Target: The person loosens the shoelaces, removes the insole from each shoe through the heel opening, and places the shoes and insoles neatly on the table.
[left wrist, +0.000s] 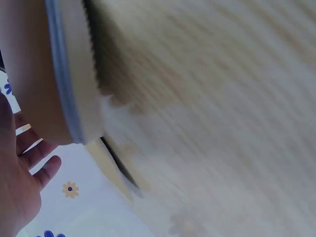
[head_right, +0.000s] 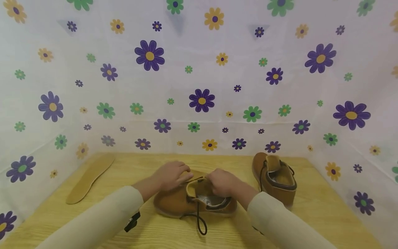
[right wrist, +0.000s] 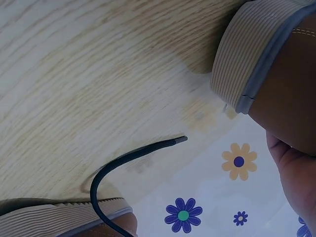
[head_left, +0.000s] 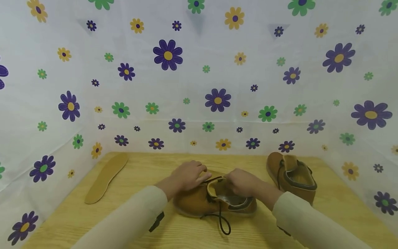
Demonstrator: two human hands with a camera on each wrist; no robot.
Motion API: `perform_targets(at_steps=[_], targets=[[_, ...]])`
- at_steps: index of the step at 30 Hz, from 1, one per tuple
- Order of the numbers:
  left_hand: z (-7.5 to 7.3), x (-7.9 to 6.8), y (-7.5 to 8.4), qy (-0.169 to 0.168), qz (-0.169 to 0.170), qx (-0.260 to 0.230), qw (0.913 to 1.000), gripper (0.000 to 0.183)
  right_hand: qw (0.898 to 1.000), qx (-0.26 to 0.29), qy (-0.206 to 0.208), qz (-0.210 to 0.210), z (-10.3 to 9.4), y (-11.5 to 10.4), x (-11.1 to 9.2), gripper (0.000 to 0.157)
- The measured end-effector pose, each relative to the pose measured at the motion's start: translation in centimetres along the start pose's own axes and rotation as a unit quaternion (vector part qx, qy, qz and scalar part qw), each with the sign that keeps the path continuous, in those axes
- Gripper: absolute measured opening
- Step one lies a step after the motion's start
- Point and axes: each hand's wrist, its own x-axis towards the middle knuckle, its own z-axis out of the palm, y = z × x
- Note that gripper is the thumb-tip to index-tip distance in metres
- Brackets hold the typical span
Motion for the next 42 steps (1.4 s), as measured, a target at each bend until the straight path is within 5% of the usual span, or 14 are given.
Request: perform_targets(at_steps=[11, 20, 30, 42], targets=[[0.4, 2.4, 1.6, -0.097, 0.042, 0.034, 0.9938, 0.035, 0.999, -0.024, 0.004, -0.038, 0.2, 0.1, -0.9, 0.027], [1.5, 3.3, 1.4, -0.038, 0.101, 0.127, 0.9861, 0.004, 0.999, -0.028, 0.013, -0.037, -0.2, -0.2, -0.9, 0.024], [1.1, 2.6, 0.3, -0.087, 0.070, 0.120, 0.9865, 0.011, 0.998, -0.030, 0.014, -0.044, -0.2, -0.2, -1.2, 0.023], [1.6, 0.5, -2.2, -0.060, 0.064, 0.123, 0.9885, 0.014, 0.999, -0.032, 0.012, -0.042, 0.0, -0.3, -1.6, 0.024]])
